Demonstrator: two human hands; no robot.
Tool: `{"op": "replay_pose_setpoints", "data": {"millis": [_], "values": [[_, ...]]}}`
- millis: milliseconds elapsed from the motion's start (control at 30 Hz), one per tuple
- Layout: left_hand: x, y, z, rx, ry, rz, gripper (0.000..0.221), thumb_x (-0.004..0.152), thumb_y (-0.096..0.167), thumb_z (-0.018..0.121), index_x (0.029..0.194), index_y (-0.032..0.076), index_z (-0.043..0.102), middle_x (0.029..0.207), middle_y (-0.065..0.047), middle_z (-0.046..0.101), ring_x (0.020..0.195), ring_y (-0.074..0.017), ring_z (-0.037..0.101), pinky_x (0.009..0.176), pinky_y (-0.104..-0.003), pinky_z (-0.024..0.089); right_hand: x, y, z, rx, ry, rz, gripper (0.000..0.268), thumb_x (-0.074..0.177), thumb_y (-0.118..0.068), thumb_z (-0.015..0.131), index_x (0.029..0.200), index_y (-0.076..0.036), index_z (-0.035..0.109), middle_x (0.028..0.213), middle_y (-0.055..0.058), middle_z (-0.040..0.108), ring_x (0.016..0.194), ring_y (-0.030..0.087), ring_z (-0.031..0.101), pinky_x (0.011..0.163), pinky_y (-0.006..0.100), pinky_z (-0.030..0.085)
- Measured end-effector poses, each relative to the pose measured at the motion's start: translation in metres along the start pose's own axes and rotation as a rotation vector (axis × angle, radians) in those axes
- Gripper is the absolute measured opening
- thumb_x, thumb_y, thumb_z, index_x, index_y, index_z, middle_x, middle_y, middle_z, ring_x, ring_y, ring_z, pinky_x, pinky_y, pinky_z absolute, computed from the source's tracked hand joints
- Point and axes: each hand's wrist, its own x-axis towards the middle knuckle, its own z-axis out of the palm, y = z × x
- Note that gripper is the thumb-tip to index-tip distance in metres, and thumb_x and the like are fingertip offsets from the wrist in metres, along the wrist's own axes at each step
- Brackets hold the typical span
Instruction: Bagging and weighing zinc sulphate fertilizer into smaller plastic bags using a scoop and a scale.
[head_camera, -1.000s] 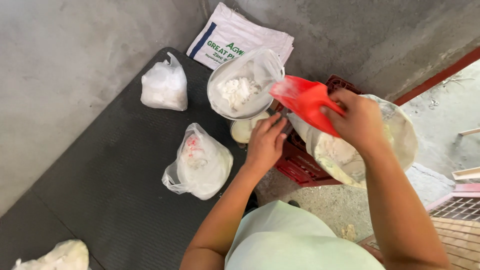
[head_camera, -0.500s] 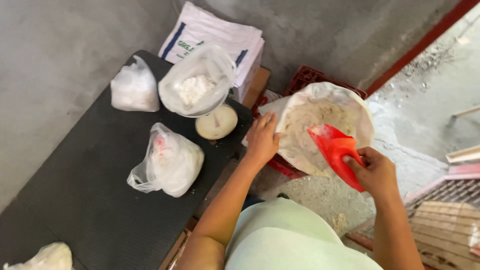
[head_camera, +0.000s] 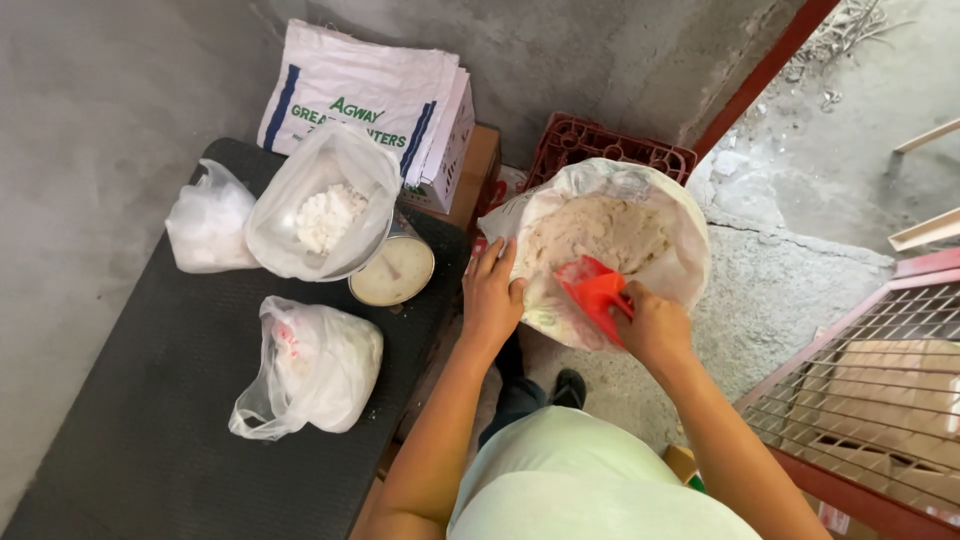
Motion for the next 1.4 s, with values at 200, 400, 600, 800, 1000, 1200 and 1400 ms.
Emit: {"op": "replay_pose_setpoints", "data": {"millis": [200,400,600,800,1000,1200,1400], "values": [[0.002,0.002,-0.013,-0.14,0.007,-0.008,0.064,0.081,0.004,0.077,0.142,0.012,0.061,0.145,-0.015,0.057,0.131,-0.0381,0.053,0.114,-0.052,0.037,0.036,-0.002,0.038,0.182,-0.027,0.02,0.034,0.08,-0.031,0.077,0.104,-0.009,0.072,0.089,0.022,0.074,0.082,0.041,0.073,0.075,0.05,0.057],[0.01,0.003,-0.019,-0.201,-0.023,-0.026,0.061,0.08,0.002,0.075,0.14,0.013,0.064,0.144,-0.013,0.059,0.13,-0.0353,0.054,0.109,-0.048,0.042,0.051,-0.034,0.041,0.167,-0.113,0.13,0.029,0.084,-0.03,0.076,0.103,-0.008,0.073,0.091,0.022,0.074,0.091,0.041,0.071,0.08,0.051,0.055],[0.015,-0.004,-0.027,-0.174,-0.044,-0.011,0.059,0.082,0.004,0.077,0.139,0.015,0.065,0.143,-0.012,0.058,0.129,-0.0343,0.053,0.107,-0.048,0.04,0.046,-0.012,0.045,0.191,0.036,0.113,0.032,0.085,-0.028,0.075,0.11,-0.008,0.071,0.089,0.023,0.073,0.082,0.043,0.072,0.073,0.052,0.057],[0.02,-0.005,-0.024,-0.175,-0.064,0.005,0.056,0.081,0.004,0.077,0.135,0.014,0.068,0.141,-0.011,0.06,0.129,-0.0332,0.054,0.106,-0.047,0.042,0.065,-0.026,0.045,0.059,0.119,-0.005,0.026,0.085,-0.025,0.074,0.106,-0.01,0.07,0.084,0.021,0.073,0.077,0.042,0.071,0.068,0.054,0.055],[0.025,-0.008,-0.025,-0.186,-0.066,0.039,0.052,0.078,0.005,0.078,0.129,0.012,0.071,0.14,-0.011,0.061,0.129,-0.0328,0.055,0.105,-0.047,0.042,0.054,-0.032,0.046,0.043,0.155,-0.041,0.022,0.084,-0.023,0.072,0.102,-0.011,0.067,0.081,0.019,0.073,0.074,0.041,0.07,0.065,0.053,0.054],[0.023,-0.006,-0.024,-0.162,-0.087,0.025,0.052,0.079,0.006,0.077,0.13,0.012,0.071,0.14,-0.011,0.062,0.127,-0.0332,0.055,0.103,-0.048,0.042,0.064,-0.037,0.056,0.04,0.154,-0.061,0.021,0.085,-0.022,0.073,0.101,-0.01,0.066,0.081,0.019,0.072,0.073,0.041,0.07,0.065,0.052,0.054],[0.019,-0.014,-0.02,-0.156,-0.054,0.041,0.054,0.081,0.007,0.075,0.134,0.012,0.068,0.141,-0.012,0.06,0.127,-0.0335,0.055,0.104,-0.048,0.042,0.054,-0.039,0.045,0.072,0.175,-0.072,0.02,0.083,-0.021,0.073,0.099,-0.01,0.068,0.081,0.019,0.072,0.074,0.04,0.07,0.064,0.052,0.054]]}}
